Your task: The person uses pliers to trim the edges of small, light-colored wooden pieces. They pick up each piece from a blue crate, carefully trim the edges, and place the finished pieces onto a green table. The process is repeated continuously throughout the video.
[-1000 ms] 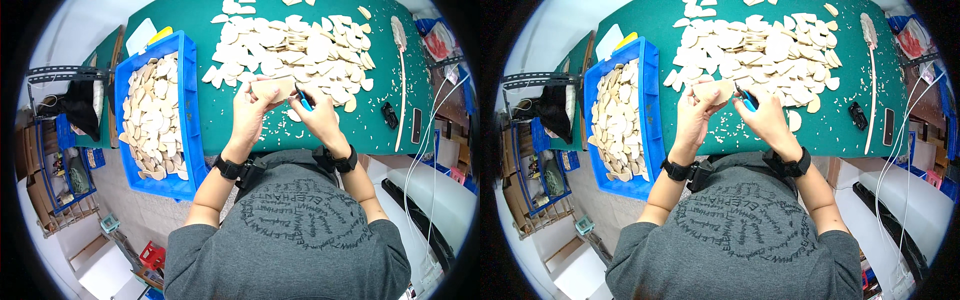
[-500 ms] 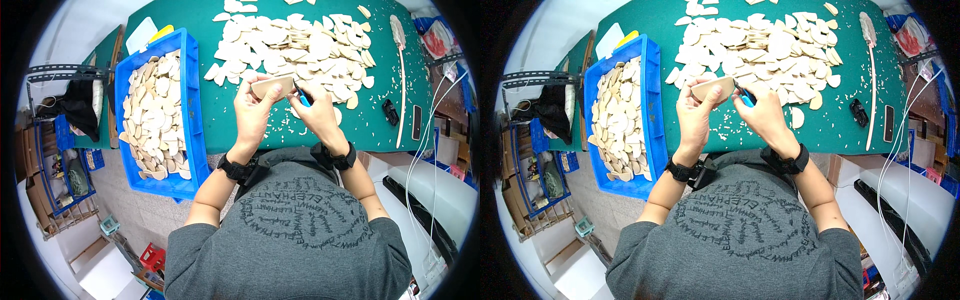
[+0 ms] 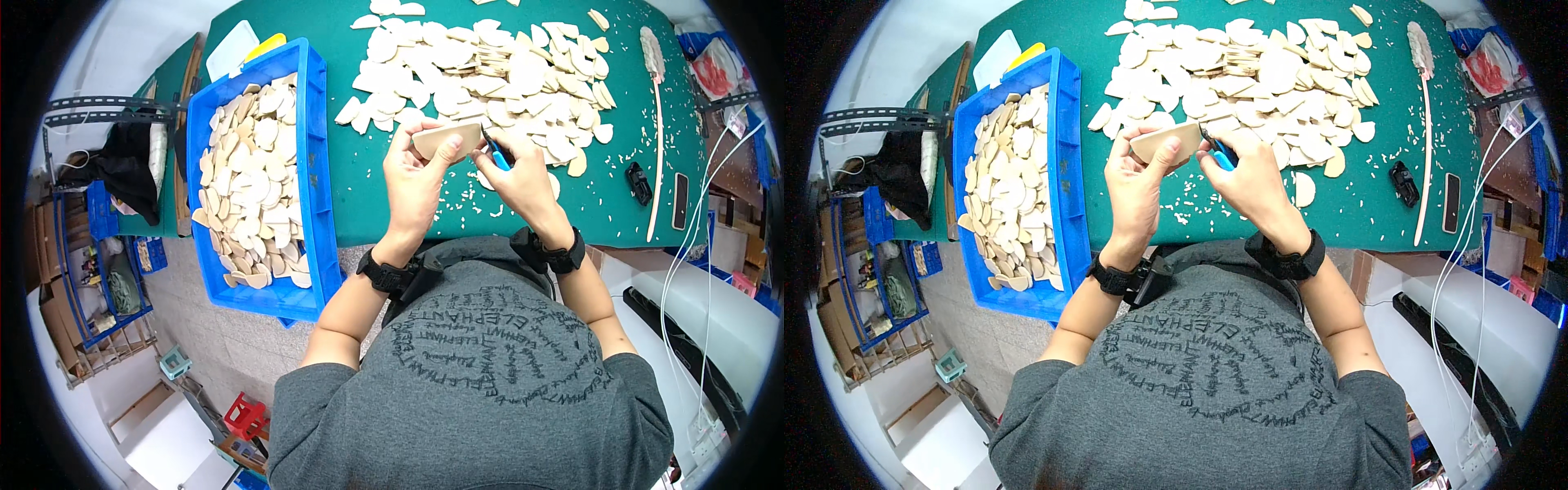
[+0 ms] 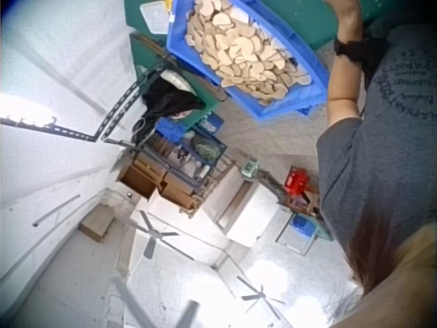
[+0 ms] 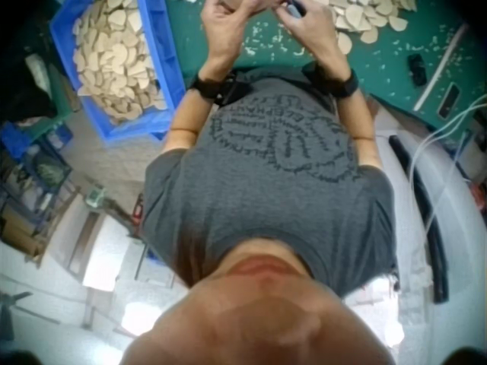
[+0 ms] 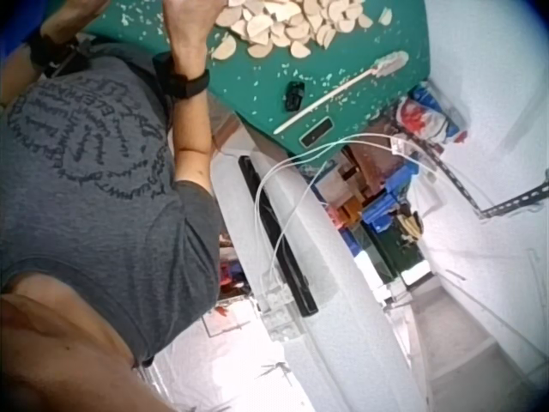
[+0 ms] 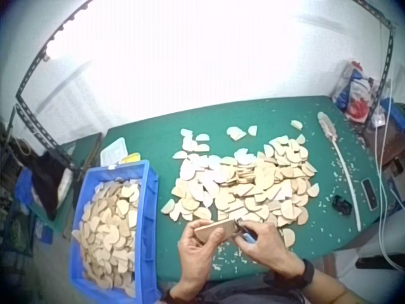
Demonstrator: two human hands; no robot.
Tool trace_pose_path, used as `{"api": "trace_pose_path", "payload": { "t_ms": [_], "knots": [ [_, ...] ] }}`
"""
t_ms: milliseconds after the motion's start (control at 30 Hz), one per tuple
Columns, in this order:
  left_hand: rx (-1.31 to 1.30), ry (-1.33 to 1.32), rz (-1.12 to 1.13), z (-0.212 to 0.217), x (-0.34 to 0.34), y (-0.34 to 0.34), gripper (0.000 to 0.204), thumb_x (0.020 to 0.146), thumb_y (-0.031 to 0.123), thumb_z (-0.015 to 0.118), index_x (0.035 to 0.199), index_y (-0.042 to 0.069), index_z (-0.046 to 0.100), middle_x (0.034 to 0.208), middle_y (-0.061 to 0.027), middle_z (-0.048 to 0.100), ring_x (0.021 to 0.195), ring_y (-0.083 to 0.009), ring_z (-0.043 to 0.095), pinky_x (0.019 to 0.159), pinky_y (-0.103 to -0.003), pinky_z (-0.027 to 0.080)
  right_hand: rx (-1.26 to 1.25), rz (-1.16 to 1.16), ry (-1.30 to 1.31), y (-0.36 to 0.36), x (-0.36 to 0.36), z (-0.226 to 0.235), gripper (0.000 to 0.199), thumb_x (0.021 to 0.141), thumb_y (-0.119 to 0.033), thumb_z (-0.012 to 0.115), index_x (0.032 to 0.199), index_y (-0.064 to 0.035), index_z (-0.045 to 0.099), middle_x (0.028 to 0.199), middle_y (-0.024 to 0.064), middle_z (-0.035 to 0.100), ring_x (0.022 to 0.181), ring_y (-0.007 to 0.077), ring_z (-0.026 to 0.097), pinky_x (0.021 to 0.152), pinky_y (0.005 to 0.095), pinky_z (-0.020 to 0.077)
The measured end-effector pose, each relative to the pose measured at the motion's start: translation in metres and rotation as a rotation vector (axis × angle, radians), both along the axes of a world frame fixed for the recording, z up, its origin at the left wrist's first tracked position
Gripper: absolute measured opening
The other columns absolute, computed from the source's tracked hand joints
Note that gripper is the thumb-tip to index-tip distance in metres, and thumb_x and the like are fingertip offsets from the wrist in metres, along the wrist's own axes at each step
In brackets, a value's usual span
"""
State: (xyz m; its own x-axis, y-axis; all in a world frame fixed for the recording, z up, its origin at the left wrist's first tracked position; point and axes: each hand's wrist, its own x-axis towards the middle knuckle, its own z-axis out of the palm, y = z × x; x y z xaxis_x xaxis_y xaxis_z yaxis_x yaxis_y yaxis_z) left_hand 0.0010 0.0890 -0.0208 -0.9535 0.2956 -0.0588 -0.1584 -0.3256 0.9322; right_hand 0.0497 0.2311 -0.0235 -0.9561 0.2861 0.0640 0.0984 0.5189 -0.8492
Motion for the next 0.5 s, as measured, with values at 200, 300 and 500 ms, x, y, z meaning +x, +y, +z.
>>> {"api": "trace_pose_path", "payload": {
  "t_ms": [200, 300, 500],
  "knots": [
    [0.021, -0.009, 0.011, 0.0028, 0.0006, 0.0019, 0.027, 0.085, 0.007, 0.067, 0.104, -0.001, 0.050, 0.098, -0.0118, 0.062, 0.090, -0.0141, 0.061, 0.079, -0.028, 0.055, -0.008, 0.010, 0.022, 0.0006, 0.0008, 0.0012, 0.018, 0.076, -0.015, 0.063, 0.088, -0.0015, 0.065, 0.078, 0.0135, 0.064, 0.074, 0.0263, 0.062, 0.069, 0.0337, 0.0484],
    [0.023, -0.009, 0.018, 0.0013, 0.0022, 0.0032, 0.027, 0.085, 0.007, 0.067, 0.104, 0.000, 0.050, 0.098, -0.0120, 0.062, 0.090, -0.0142, 0.061, 0.079, -0.028, 0.055, -0.022, 0.014, -0.025, 0.0010, 0.0008, 0.0047, 0.016, 0.076, -0.013, 0.063, 0.087, -0.0012, 0.065, 0.077, 0.0137, 0.064, 0.073, 0.0254, 0.062, 0.068, 0.0327, 0.0483],
    [0.027, -0.041, 0.018, -0.0014, 0.0037, 0.0041, 0.028, 0.085, 0.007, 0.067, 0.105, 0.000, 0.050, 0.099, -0.0120, 0.061, 0.090, -0.0150, 0.062, 0.077, -0.029, 0.056, -0.100, -0.008, -0.036, 0.0022, 0.0027, -0.0040, 0.014, 0.075, -0.011, 0.067, 0.085, -0.0006, 0.066, 0.077, 0.0123, 0.065, 0.067, 0.0195, 0.061, 0.063, 0.0301, 0.0476]
  ]
}}
